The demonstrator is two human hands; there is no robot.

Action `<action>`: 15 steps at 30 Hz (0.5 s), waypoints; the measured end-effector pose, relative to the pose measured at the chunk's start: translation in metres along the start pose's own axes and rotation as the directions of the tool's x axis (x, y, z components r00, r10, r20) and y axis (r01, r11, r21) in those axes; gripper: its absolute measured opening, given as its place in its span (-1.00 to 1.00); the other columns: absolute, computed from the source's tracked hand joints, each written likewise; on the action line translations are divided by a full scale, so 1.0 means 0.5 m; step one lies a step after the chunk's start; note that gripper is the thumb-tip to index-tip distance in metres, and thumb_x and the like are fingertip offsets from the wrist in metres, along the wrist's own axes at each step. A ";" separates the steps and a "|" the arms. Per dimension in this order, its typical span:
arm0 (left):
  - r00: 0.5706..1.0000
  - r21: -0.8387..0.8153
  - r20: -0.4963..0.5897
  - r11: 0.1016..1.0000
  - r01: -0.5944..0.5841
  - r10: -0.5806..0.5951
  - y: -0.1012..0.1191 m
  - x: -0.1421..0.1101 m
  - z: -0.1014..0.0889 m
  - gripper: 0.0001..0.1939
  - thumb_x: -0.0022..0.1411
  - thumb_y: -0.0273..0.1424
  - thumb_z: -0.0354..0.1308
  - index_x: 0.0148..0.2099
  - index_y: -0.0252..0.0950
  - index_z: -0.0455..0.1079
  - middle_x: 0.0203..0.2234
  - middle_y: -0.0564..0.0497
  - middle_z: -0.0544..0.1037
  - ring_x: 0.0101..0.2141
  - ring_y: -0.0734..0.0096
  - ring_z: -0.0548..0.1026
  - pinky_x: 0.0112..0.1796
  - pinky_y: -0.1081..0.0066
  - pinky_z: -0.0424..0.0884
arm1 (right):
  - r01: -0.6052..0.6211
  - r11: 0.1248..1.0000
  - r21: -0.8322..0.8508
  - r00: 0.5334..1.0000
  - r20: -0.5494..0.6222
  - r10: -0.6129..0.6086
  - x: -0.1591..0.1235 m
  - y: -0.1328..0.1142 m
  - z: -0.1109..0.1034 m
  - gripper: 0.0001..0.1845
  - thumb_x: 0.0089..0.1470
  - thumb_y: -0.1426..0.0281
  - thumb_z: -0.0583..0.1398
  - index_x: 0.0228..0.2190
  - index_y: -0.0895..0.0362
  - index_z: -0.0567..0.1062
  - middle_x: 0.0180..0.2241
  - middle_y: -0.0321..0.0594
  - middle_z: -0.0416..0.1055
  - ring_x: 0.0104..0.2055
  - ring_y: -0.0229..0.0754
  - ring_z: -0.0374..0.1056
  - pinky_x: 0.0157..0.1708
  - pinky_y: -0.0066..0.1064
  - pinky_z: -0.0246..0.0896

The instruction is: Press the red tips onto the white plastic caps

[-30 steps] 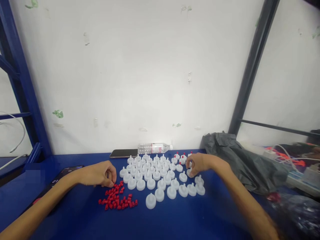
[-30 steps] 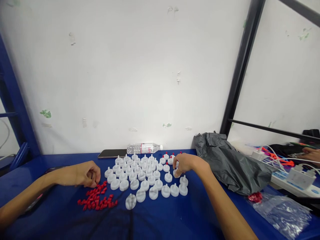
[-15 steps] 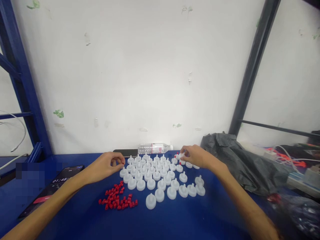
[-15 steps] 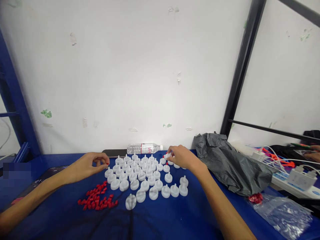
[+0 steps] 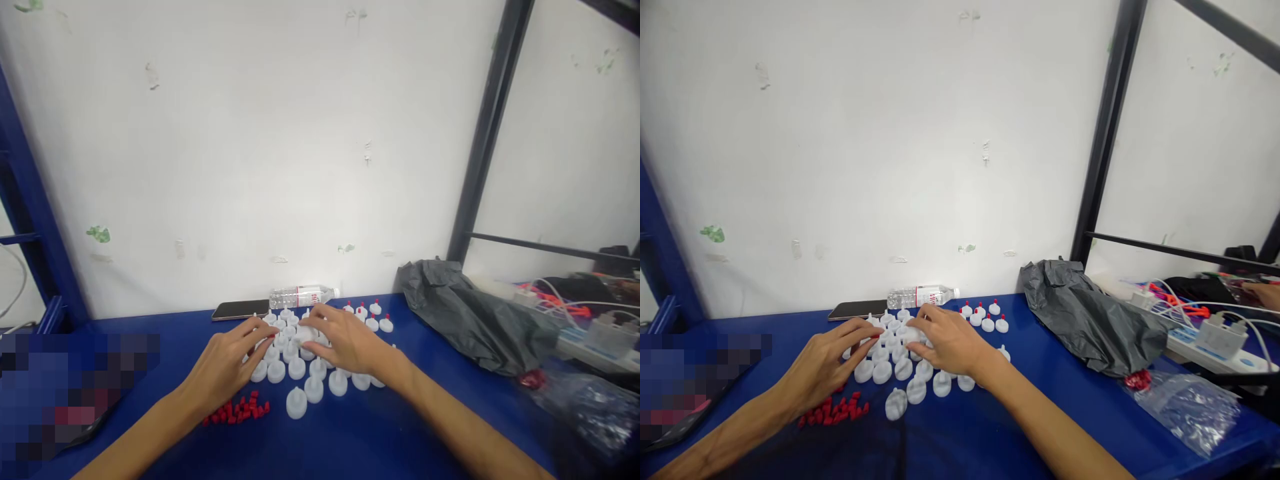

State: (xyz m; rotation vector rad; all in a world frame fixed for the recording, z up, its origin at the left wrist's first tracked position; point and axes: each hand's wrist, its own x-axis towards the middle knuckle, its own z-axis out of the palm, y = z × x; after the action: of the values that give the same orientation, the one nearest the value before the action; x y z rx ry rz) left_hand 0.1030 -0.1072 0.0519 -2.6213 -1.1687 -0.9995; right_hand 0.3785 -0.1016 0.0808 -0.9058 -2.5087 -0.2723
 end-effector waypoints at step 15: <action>0.982 0.057 0.002 0.980 -0.188 0.188 0.025 -0.009 0.018 -0.67 0.53 -0.35 -0.09 0.16 -0.04 0.44 -0.16 -0.02 0.61 -0.44 0.41 0.60 -0.49 0.44 0.45 | 0.108 0.994 0.022 0.989 -0.106 -0.105 0.002 -0.026 0.019 -0.62 0.29 0.09 0.24 -0.02 0.08 0.49 -0.12 -0.12 0.49 -0.17 -0.08 0.47 -0.26 -0.30 0.41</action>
State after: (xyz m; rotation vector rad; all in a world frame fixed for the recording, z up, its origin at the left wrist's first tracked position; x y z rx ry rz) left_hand 0.1142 -0.1156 0.0443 -2.6245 -0.9126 -0.9193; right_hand 0.3662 -0.1077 0.0725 -0.7284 -2.4614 -0.3098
